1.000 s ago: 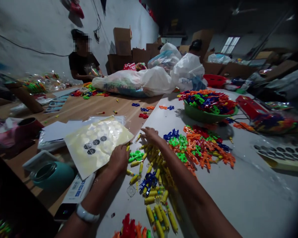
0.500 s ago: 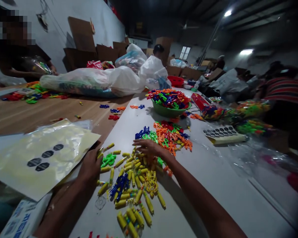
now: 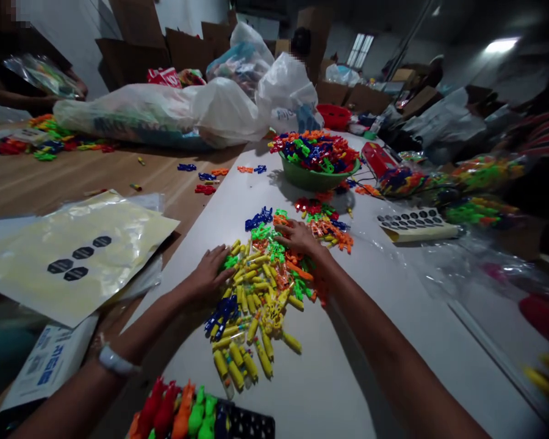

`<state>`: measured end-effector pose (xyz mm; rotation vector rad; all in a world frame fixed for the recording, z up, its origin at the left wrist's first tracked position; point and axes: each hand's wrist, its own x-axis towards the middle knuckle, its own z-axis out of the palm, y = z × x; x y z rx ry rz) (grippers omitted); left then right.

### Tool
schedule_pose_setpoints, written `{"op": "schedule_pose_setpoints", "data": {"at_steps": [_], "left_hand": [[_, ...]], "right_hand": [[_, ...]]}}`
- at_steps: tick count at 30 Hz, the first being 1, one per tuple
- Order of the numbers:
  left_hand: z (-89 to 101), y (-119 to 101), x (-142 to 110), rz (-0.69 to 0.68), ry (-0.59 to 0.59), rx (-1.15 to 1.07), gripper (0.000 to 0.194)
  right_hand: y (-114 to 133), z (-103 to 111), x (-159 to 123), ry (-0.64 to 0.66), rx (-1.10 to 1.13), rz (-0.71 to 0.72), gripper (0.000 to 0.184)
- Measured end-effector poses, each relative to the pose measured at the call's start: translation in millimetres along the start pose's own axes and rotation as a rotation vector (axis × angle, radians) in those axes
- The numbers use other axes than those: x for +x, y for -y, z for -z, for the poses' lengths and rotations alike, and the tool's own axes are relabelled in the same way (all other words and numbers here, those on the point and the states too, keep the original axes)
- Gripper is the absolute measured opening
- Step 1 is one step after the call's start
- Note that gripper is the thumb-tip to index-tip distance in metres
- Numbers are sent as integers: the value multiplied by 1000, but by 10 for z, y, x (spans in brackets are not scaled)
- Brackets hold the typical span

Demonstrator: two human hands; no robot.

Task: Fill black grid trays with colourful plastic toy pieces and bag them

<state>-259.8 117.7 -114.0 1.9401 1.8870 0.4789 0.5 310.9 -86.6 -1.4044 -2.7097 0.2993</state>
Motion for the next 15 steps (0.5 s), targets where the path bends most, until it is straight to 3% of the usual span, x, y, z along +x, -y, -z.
{"op": "schedule_pose_setpoints", "data": {"at_steps": [3,7,12,15], "left_hand": [[3,-229,22,-65,69,-39,66],[141,-348,-27,-55,83,-122,65],[631,-396,-292,47,-94,-65,102],[1009,-689,-719,121,-97,2,99]], "right_hand": [[-40,-36,-399,-6,-30,80,50],[-193,76,-952,21,206,172,58],[-122,205,-1561,-186,339,173,46],[182,157,-1733,-117,244,301,54]]}}
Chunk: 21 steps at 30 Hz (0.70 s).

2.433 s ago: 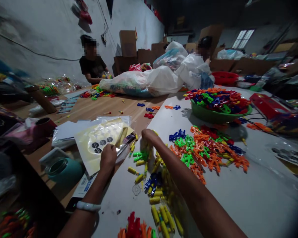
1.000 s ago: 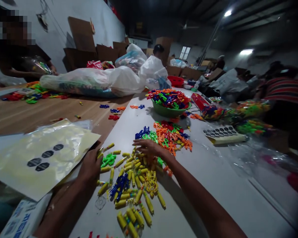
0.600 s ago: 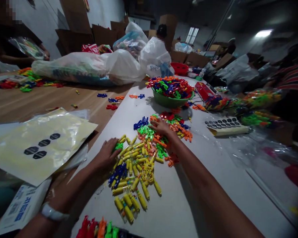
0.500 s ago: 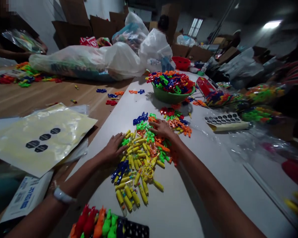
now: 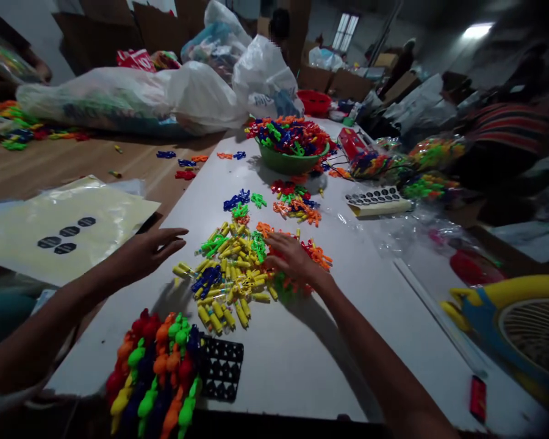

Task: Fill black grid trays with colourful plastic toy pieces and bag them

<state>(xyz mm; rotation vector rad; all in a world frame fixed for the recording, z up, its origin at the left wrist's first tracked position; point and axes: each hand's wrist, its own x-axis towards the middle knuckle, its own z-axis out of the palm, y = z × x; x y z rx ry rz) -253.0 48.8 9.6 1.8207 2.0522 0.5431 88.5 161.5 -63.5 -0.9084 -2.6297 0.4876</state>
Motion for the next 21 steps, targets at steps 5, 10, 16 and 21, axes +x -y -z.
{"op": "schedule_pose_setpoints", "data": {"at_steps": [5,10,16,21], "left_hand": [[249,-873,-1205,-60,-74,-127,65],[-526,-1713,-1953,211,-45,-738,40],[-1548,-1719,-1537,549,48,-1637,61],[-1691,-1503,-1388,626,-49,-1587,48]], "right_hand": [[358,-222,20,111,-15,-39,47],[359,-146,-298,-139,203,-180,55],[673,-128,-1036,-205,583,53,35],[808,-225,-1218,-36,627,87,33]]}}
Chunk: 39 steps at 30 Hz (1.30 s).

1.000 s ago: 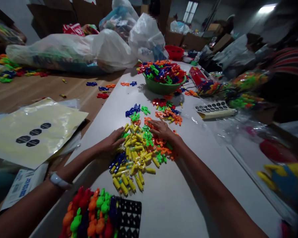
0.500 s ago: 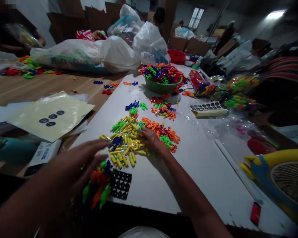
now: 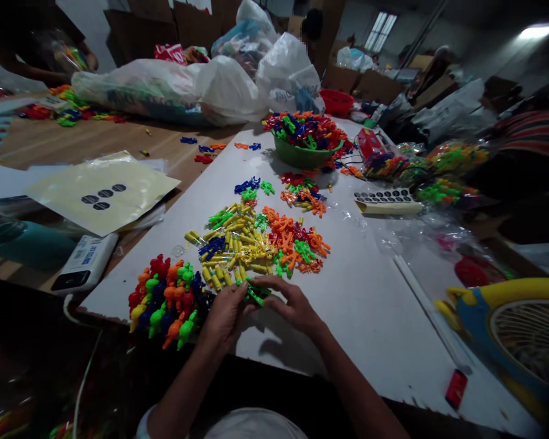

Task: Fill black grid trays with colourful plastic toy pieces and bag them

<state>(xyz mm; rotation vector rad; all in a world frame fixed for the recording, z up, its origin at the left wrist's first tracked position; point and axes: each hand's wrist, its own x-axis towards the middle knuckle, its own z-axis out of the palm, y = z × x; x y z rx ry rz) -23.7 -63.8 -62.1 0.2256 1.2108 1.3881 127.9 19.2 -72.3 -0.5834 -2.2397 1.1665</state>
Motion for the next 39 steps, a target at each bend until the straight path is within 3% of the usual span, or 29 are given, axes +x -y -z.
{"op": "schedule_pose_setpoints", "data": {"at_steps": [3,6,8,12,16,20,23,26,31,39], "left_hand": [[51,61,-56,-30,-44,85,43],[74,131,-93,-116,-56,178,42],[81,144,-94,-184,-50,257,38],[64,109,-77,-286,-98,438,27],[-32,178,-89,-350,-91,562,17],[-163,376,-175,-383,30,707,11],[-201,456,-219,-326,52,749,12],[-187,434,-198,-259,-18,568,19],[-196,390,-172,-80,51,102,34],[-266,496,-195,-122,49,78,30]], "right_hand": [[-114,-40,215,-144,-317,-107,21],[-184,-113,425,-36,-665,-178,18],[-167,-139,439,27,-753,-241,18],[-84,-50,141,-84,-505,-325,4],[-64,53,-236,-204,-145,-391,13],[-23,40,-485,-220,-354,-302,11],[105,54,-629,-320,-319,-355,15],[286,57,-753,-363,-162,-406,15],[391,-88,-844,-379,-81,-421,10],[324,-135,-863,-474,-82,-423,5]]}}
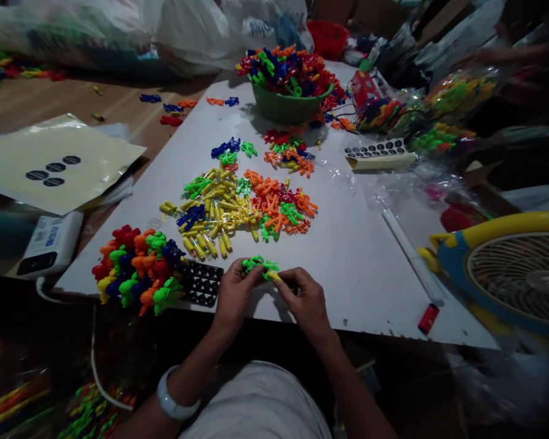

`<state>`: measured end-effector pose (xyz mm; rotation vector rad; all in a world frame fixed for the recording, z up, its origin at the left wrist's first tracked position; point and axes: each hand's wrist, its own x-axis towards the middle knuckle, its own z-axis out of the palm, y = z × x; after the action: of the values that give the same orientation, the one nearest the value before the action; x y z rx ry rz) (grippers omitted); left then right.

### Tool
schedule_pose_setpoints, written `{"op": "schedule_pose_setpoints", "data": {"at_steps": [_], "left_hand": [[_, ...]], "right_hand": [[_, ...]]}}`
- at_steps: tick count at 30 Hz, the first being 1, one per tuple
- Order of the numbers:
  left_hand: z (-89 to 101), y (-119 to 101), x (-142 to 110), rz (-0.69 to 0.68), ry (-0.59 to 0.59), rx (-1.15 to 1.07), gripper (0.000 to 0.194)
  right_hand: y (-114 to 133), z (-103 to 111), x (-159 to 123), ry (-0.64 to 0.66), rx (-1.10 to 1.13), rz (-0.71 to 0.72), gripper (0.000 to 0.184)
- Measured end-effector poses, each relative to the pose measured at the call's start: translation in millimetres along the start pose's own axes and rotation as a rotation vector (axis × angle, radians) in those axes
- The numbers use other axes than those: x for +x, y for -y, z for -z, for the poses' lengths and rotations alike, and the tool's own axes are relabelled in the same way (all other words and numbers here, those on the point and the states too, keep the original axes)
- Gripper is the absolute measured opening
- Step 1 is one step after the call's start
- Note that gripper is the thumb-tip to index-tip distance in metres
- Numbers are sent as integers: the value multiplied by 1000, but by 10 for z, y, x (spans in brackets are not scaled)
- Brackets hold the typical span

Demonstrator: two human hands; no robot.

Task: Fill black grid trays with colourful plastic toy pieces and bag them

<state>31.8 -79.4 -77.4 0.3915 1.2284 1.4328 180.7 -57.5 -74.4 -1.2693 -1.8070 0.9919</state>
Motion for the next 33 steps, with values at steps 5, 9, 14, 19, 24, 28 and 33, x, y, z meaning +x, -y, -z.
{"op": "schedule_pose_setpoints", "data": {"at_steps": [5,9,14,19,24,28,33], "left_hand": [[-41,8,-35,-89,-31,180,23],[-47,16,-93,-233,-75,426,17],[-43,-30,-37,-109,-19,148,22],[-50,-116,115,4,164,251,31],[-118,-352,585,-577,-103,1012,36],[-215,-502,1003,-621,-115,1482,51],[-168,-520,1103,-656,-76,1463,35]], "right_hand": [[14,-14,-8,-49,-2,-37,5],[48,-107,-4,-103,-8,-60,7],[-17,-171,66,-112,180,-185,14],[-280,293,189,118,274,-353,20],[-443,572,563,-108,-285,13,17],[-343,230,1045,-57,-377,262,42],[-252,-90,1138,1,-485,338,33]]}}
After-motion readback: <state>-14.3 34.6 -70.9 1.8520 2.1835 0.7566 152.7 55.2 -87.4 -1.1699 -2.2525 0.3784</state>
